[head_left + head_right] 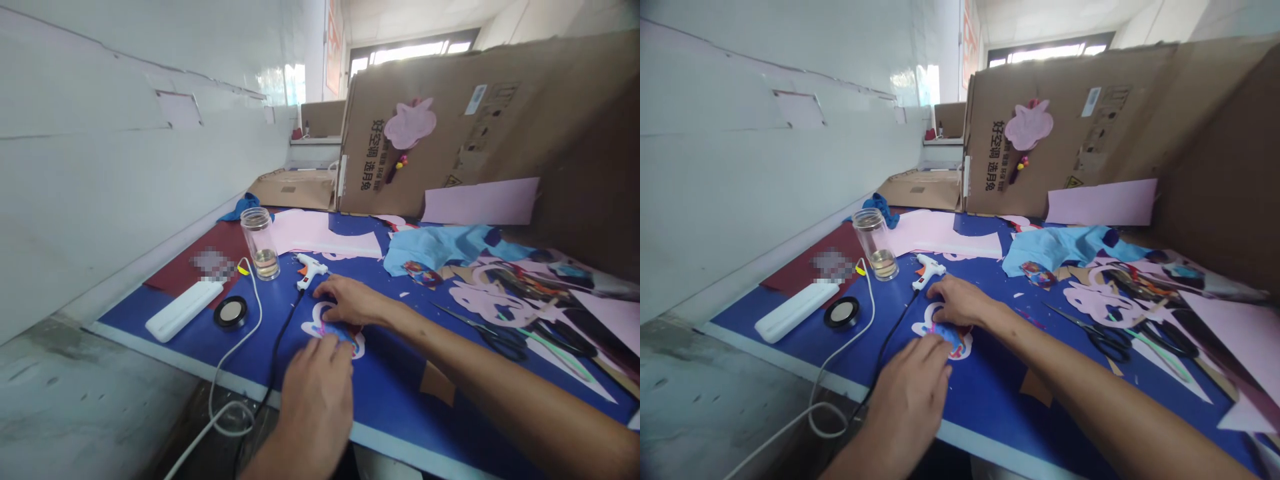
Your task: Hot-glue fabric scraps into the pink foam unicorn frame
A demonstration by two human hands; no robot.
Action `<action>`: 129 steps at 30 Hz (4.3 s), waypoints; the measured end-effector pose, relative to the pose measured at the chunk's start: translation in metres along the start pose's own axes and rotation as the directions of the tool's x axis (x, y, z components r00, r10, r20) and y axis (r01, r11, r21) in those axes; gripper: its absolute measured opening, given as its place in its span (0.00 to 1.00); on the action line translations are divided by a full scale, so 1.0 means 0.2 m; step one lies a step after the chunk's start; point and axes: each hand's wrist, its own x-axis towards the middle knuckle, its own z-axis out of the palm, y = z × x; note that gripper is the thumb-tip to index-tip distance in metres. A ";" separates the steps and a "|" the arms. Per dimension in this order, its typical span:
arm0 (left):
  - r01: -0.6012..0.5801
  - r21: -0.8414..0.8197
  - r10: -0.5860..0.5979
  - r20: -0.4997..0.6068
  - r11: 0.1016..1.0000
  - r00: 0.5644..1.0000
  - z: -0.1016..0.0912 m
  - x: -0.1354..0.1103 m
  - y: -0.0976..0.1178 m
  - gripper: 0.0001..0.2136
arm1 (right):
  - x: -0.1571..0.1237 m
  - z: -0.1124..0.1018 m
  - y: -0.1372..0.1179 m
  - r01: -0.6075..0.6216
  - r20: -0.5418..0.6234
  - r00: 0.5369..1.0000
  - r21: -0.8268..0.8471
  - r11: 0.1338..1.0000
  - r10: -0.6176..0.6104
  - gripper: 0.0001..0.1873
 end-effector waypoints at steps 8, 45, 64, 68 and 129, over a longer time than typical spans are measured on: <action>0.042 0.044 -0.045 0.062 0.998 0.997 0.09 -0.07 0.09 0.19 | 0.03 -0.01 0.00 -0.041 0.085 0.995 -0.075 0.996 0.047 0.16; -0.014 -0.014 0.013 -0.119 1.000 0.993 0.12 -0.16 0.09 0.17 | -0.24 -0.09 0.16 -0.126 0.128 0.990 0.628 0.768 0.058 0.29; 0.286 -0.958 -0.225 0.283 -0.019 0.932 0.20 0.93 0.26 0.19 | -0.60 -0.35 0.51 0.313 -0.586 0.569 0.803 0.507 0.577 0.29; 0.282 -0.959 -0.218 0.278 -0.017 0.935 0.25 0.99 0.28 0.16 | -0.58 -0.33 0.56 0.346 -0.560 0.586 0.826 0.444 0.585 0.28; 0.192 -0.925 -0.081 0.175 0.327 0.981 0.35 0.96 0.27 0.15 | -0.58 -0.26 0.58 0.281 -0.503 0.665 0.853 0.440 0.552 0.35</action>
